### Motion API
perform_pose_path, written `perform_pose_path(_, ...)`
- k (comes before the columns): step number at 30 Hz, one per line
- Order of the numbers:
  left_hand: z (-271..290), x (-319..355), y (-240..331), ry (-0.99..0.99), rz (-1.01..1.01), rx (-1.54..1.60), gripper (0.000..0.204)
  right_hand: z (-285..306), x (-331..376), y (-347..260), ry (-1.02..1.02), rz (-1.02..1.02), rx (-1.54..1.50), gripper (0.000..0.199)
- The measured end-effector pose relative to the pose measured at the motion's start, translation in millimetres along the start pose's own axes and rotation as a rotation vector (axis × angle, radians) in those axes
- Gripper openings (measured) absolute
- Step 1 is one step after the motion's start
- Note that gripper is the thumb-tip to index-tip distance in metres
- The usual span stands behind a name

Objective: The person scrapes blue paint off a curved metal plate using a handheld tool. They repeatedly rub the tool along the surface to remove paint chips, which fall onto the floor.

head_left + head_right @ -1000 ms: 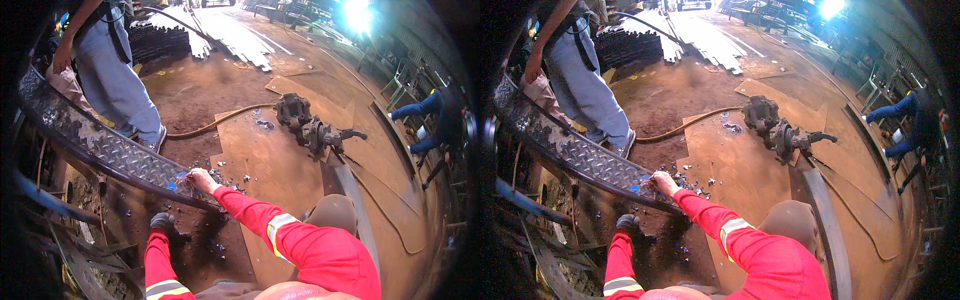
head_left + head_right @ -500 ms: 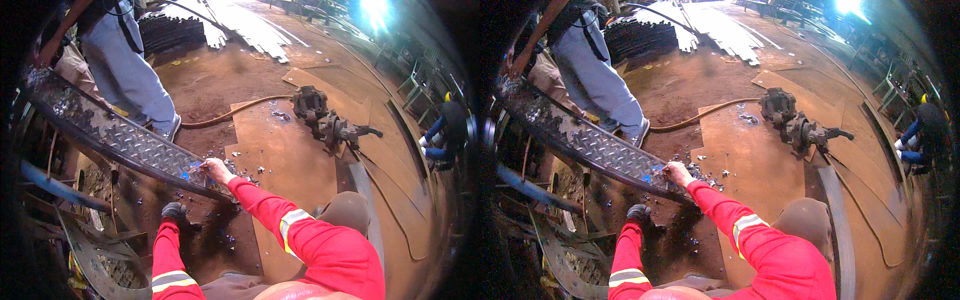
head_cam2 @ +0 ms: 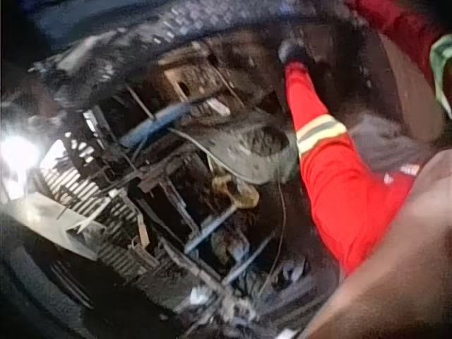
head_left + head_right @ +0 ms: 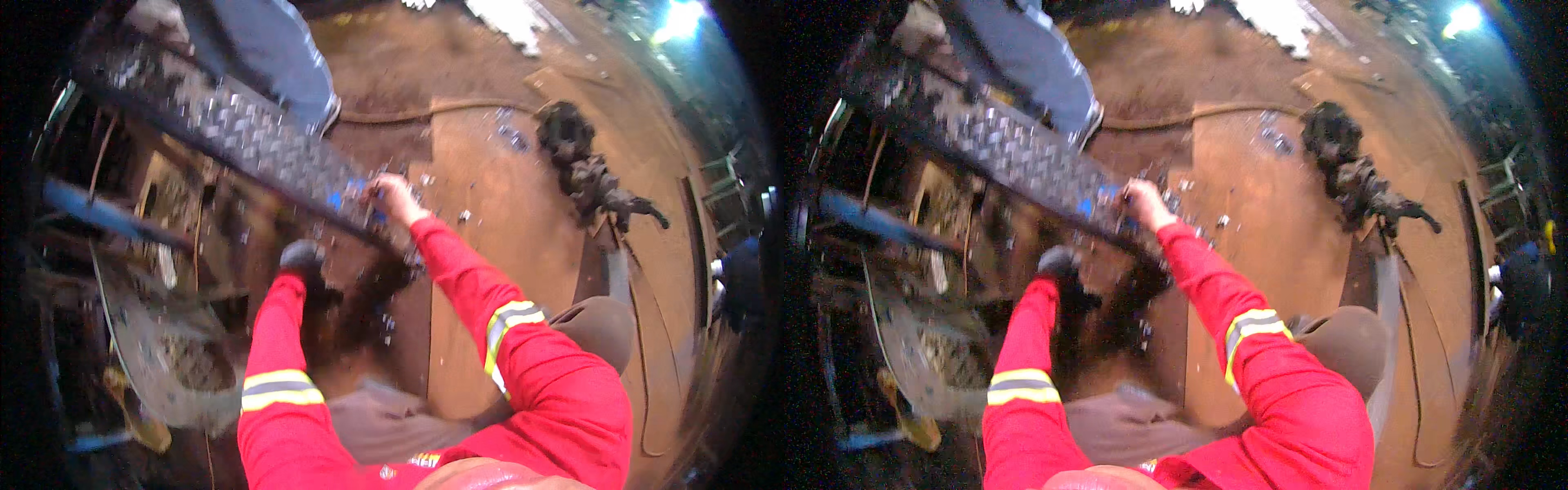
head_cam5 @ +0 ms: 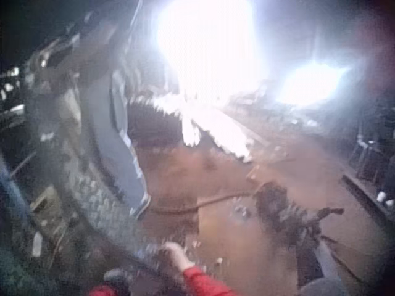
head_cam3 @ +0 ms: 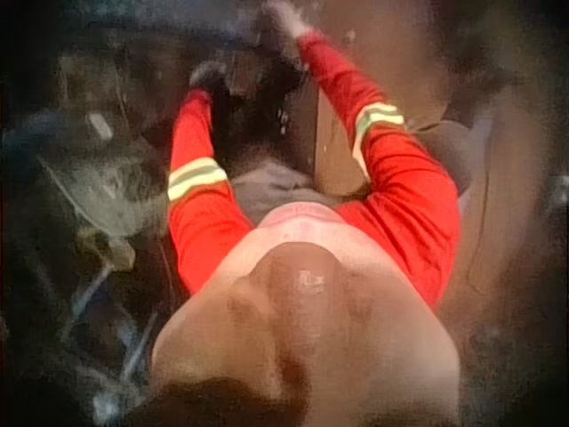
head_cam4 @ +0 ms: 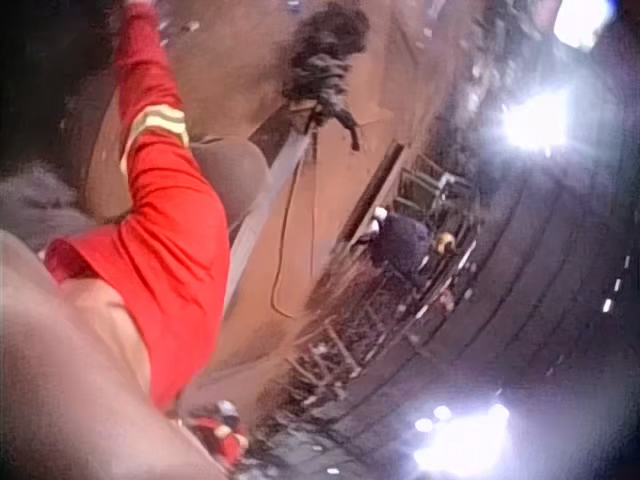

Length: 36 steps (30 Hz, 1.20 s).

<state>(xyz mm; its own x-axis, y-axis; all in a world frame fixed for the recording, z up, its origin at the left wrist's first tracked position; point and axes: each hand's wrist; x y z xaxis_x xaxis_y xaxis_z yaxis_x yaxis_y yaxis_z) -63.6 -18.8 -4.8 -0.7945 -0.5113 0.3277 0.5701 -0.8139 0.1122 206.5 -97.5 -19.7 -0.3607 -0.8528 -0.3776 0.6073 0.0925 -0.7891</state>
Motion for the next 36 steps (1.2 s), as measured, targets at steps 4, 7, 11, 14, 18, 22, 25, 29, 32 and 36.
perform_pose_path(4,-10,4,-38,-0.167,0.023,-0.032,0.036,-20,0,-30,0.081,-0.002,-0.012,0.004)
perform_pose_path(7,-4,1,-29,-0.170,0.073,-0.051,0.044,-19,-7,-25,0.129,-0.070,-0.002,0.006)
perform_pose_path(11,3,5,-20,-0.192,0.073,-0.043,0.042,-21,-2,-27,0.103,-0.334,-0.192,0.012)
perform_pose_path(14,3,5,-20,-0.184,0.084,-0.038,0.043,-20,5,-31,0.140,-0.372,-0.273,0.015)
perform_pose_path(18,-2,3,-28,-0.182,0.095,-0.051,0.043,-20,15,-38,0.117,-0.207,-0.144,0.020)
perform_pose_path(22,0,1,-25,-0.186,0.090,-0.052,0.044,-14,10,-38,0.122,0.029,0.186,0.017)
perform_pose_path(25,-1,1,-26,-0.178,0.085,-0.038,0.044,-12,5,-41,0.080,0.087,0.334,0.017)
perform_pose_path(29,-2,6,-27,-0.154,0.065,-0.043,0.043,-5,5,-46,0.020,0.153,0.381,0.017)
perform_pose_path(32,0,3,-27,-0.174,0.080,-0.045,0.043,-5,2,-40,0.001,0.202,0.427,0.016)
perform_pose_path(36,1,4,-25,-0.194,0.050,-0.030,0.043,-5,0,-43,0.008,0.256,0.495,0.017)
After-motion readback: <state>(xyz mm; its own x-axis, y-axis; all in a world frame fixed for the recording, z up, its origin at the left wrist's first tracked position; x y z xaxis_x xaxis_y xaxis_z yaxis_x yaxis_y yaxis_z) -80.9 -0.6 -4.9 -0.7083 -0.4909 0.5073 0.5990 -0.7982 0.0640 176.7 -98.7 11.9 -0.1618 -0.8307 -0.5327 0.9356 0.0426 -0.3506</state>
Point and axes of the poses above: each hand's wrist, its own x-axis away from the middle knuckle, its own z-axis out of the back of the hand, y = z × x, and after that the axes turned 10 degrees about -z, right-handed
